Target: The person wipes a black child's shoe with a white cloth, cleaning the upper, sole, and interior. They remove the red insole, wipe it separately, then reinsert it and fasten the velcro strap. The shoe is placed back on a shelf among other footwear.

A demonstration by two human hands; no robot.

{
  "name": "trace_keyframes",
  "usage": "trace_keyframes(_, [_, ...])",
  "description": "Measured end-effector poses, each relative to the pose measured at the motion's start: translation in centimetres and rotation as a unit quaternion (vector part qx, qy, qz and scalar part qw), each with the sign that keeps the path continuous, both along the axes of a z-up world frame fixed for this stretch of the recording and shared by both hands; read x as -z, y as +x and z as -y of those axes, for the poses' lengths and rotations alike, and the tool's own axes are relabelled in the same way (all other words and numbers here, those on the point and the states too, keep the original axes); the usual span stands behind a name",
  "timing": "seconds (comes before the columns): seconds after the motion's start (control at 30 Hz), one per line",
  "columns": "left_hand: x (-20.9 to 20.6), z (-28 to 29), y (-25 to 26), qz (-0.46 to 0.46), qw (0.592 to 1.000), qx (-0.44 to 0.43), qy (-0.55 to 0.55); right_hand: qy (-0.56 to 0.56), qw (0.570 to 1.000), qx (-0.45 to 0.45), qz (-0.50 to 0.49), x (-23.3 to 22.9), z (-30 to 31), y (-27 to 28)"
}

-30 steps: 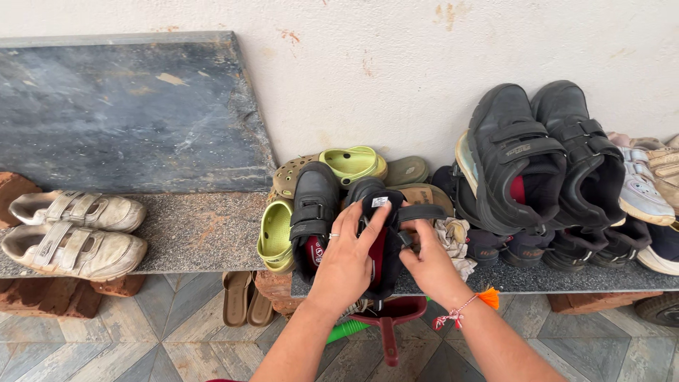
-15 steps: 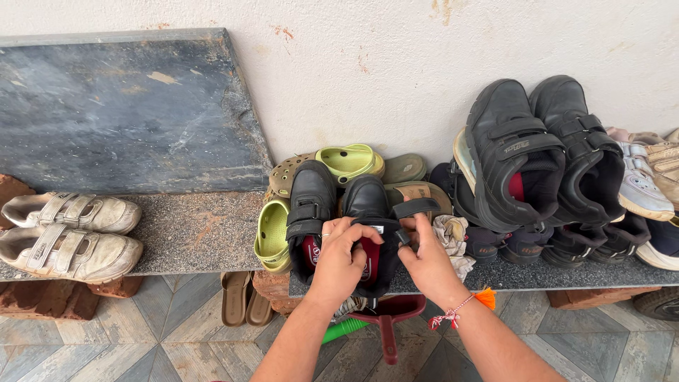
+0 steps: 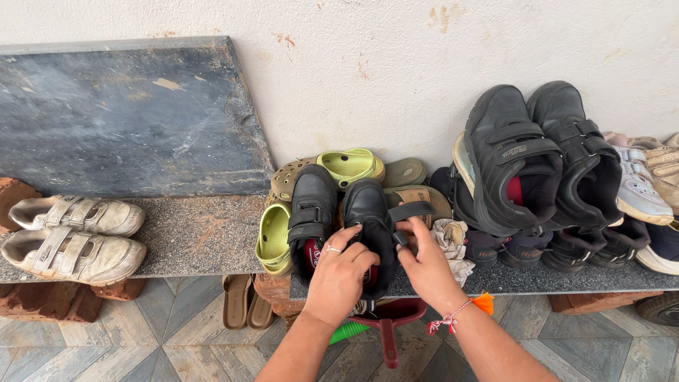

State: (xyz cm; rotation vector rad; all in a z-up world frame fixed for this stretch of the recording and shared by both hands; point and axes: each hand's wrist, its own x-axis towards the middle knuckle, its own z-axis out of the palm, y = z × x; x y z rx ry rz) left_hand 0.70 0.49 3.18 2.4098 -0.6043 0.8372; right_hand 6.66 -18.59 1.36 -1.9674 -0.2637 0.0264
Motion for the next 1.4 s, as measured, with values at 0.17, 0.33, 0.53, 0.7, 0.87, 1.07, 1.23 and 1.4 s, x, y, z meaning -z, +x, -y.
trace_keyframes(0.17, [0.4,0.1,0.0,-0.009,1.0,-0.005,-0.005,-0.019,0.999,-0.005,0.047,-0.2,0.0,-0.2])
trace_keyframes(0.33, [-0.6,0.8,-0.5,0.002,1.0,-0.021,0.02,-0.053,0.996,0.007,0.065,-0.4,-0.2,-0.5])
trace_keyframes(0.53, [-1.2,1.2,-0.5,-0.03,0.998,-0.036,0.046,-0.073,0.989,0.004,0.128,-1.1,-0.9,-1.1])
trace_keyframes(0.7, [-1.1,1.3,-0.6,-0.061,0.995,-0.043,0.064,-0.227,0.962,-0.061,0.138,-4.6,0.3,-1.6])
trace_keyframes(0.87, [-1.8,2.4,-2.1,-0.084,0.993,-0.084,0.022,-0.418,0.898,0.027,0.136,-4.2,3.5,-1.6])
trace_keyframes(1.07, [-1.9,4.8,-5.5,-0.178,0.963,-0.1,-0.174,-0.432,0.885,0.061,0.161,3.1,4.0,-1.1])
trace_keyframes(1.23, [-0.2,5.1,-6.1,-0.365,0.785,-0.11,-0.488,-0.439,0.885,0.114,0.108,-2.0,3.5,-0.9])
trace_keyframes(1.4, [2.8,4.4,-3.9,-0.441,0.511,0.012,-0.738,-0.14,0.969,0.16,0.124,-8.2,2.9,-2.8])
